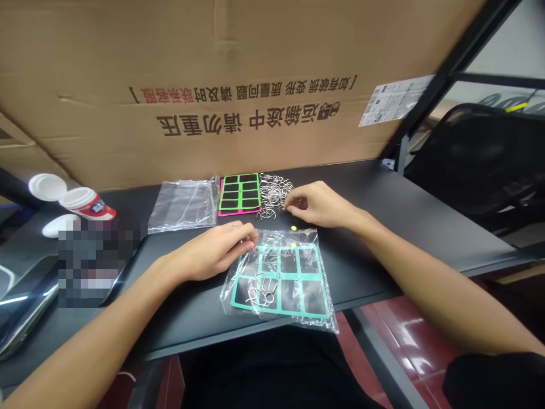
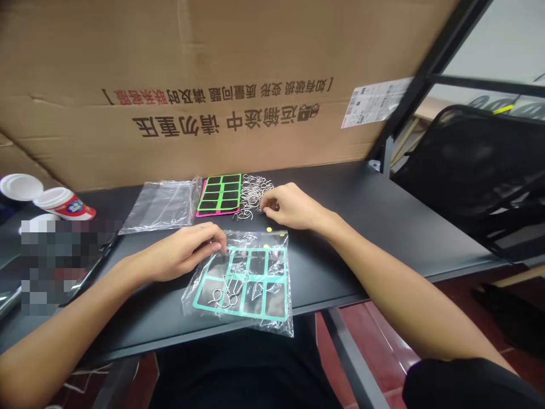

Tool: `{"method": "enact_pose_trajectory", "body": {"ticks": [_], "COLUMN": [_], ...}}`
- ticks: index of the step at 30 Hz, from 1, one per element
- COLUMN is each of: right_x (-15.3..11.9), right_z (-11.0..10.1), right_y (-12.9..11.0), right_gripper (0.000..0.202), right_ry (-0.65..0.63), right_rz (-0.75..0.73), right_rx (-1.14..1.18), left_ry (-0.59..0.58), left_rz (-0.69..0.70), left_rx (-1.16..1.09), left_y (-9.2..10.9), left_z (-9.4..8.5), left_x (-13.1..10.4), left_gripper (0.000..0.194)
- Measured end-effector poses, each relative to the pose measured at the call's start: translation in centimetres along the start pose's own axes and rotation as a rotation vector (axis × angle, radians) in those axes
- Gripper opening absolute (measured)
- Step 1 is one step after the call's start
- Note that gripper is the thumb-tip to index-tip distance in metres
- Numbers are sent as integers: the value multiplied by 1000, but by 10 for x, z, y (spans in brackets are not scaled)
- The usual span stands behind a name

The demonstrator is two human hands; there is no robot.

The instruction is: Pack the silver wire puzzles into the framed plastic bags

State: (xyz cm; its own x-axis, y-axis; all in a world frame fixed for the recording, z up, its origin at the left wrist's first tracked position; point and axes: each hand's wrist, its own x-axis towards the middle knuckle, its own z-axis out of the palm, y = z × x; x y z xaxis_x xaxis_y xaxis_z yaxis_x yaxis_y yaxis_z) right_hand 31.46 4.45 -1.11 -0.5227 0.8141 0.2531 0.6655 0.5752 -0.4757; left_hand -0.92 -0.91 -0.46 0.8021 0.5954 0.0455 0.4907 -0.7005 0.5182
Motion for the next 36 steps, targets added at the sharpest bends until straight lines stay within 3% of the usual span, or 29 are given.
{"method": "enact_pose_trajectory", "body": {"ticks": [3, 7, 9, 13, 15, 24, 33, 36], "right_x": [-3, -6, -6, -2, 1, 8, 4, 3], "right_z": [-4, -7, -6, 5, 12, 35, 24, 20], "right_y": [-14, -30, -30, -13, -6, -12, -8, -7], "right_gripper": [14, 19, 20, 21, 20, 10, 15, 8], "right_ry": [20, -282, -341, -3, 89, 62, -38, -4], "right_rz": [3, -185, -239, -130, -119, -22, 81, 62], "right_rx": [235, 431, 449, 215, 59, -75, -126, -110], "left_ry": [0, 0, 6, 8, 6, 29, 16, 8], "left_rz": [-5, -3, 3, 3, -2, 10, -3, -5], "left_rx": [-8, -15, -10, 1, 1, 0, -6, -8], "left_y": [0, 0, 0, 1, 1, -1, 1, 1], "left_z": [0, 0, 0, 0, 0, 1, 0, 0], "left_x": [0, 0, 0, 0, 0, 0, 0, 0], "left_gripper": [26, 25, 25, 25, 25, 24, 23, 23]}}
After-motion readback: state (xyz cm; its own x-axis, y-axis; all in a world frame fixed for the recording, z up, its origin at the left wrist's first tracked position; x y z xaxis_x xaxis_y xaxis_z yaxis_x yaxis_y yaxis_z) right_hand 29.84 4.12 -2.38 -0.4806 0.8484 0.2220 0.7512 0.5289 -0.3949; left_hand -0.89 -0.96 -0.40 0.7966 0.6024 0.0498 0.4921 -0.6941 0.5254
